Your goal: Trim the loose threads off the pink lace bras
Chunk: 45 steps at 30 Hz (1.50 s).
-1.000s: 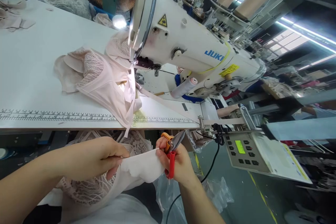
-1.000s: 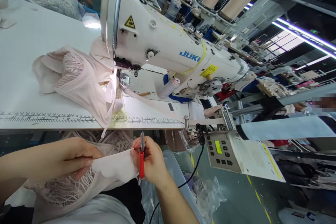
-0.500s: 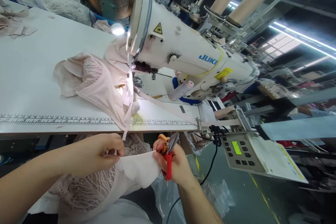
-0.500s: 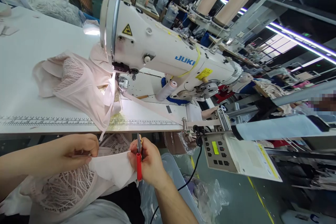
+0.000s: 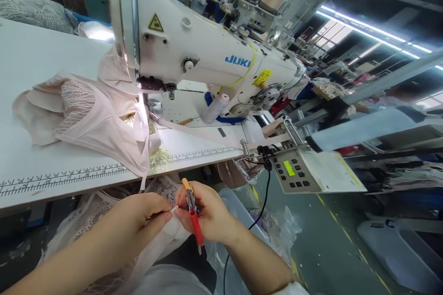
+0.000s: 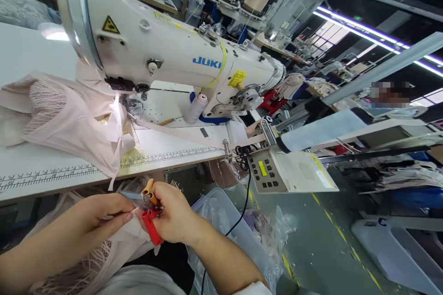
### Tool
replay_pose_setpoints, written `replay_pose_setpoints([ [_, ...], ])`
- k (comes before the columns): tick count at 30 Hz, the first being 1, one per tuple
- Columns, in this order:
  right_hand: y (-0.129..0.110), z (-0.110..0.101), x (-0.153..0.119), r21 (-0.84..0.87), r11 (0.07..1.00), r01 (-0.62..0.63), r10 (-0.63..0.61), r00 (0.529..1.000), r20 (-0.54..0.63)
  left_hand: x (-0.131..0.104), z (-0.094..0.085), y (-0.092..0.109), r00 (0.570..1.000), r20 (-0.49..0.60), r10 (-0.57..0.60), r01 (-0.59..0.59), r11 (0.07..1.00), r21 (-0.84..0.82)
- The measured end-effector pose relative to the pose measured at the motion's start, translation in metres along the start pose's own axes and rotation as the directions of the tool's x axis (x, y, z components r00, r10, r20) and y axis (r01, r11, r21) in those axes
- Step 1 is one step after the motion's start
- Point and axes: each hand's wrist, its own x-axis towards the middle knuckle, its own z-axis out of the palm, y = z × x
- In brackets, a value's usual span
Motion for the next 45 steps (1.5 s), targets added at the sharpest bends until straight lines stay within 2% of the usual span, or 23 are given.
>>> replay_pose_setpoints([
  [5,0.0,-0.008,-0.006,0.032,0.998,-0.047,0.047,0.999,0.012,0.001,0.001,-0.005,0.997,0.035,-0.073,0.078,0.979,-0.187],
  [9,0.0,-0.014,-0.014,-0.055,0.99,-0.127,0.127,0.992,0.003,0.0,0.004,-0.012,0.989,0.039,-0.142,0.147,0.949,-0.277],
  [14,0.003,-0.013,-0.021,-0.024,0.989,-0.147,0.147,0.989,0.005,0.002,0.014,-0.019,0.979,0.084,-0.185,0.203,0.903,-0.379],
  [17,0.005,-0.021,-0.021,-0.006,0.985,-0.173,0.173,0.981,0.084,0.004,0.019,-0.02,0.972,0.114,-0.204,0.234,0.873,-0.429],
  [19,0.005,-0.033,-0.016,-0.035,0.989,-0.144,0.148,0.966,0.211,0.004,0.02,-0.017,0.971,0.135,-0.197,0.237,0.863,-0.446],
  [21,0.005,-0.05,-0.009,-0.097,0.992,-0.075,0.107,0.915,0.388,0.003,0.02,-0.015,0.977,0.141,-0.162,0.207,0.882,-0.423],
  [24,0.006,-0.072,0.003,-0.23,0.973,-0.003,0.147,0.778,0.611,0.002,0.019,-0.011,0.988,0.096,-0.122,0.146,0.935,-0.322],
  [27,0.005,-0.082,0.009,-0.372,0.927,0.038,0.25,0.677,0.692,0.001,0.021,-0.011,0.992,0.063,-0.109,0.122,0.956,-0.267],
  [30,0.001,-0.082,0.008,-0.464,0.882,0.077,0.322,0.62,0.716,0.002,0.022,-0.011,0.992,0.028,-0.127,0.129,0.956,-0.265],
  [36,-0.012,-0.083,0.005,-0.58,0.81,0.091,0.407,0.624,0.667,0.004,0.021,-0.006,0.978,-0.024,-0.207,0.193,0.941,-0.277],
  [45,-0.021,-0.084,0.006,-0.698,0.711,0.086,0.491,0.649,0.581,0.005,0.022,-0.01,0.97,0.042,-0.237,0.237,0.91,-0.341],
])
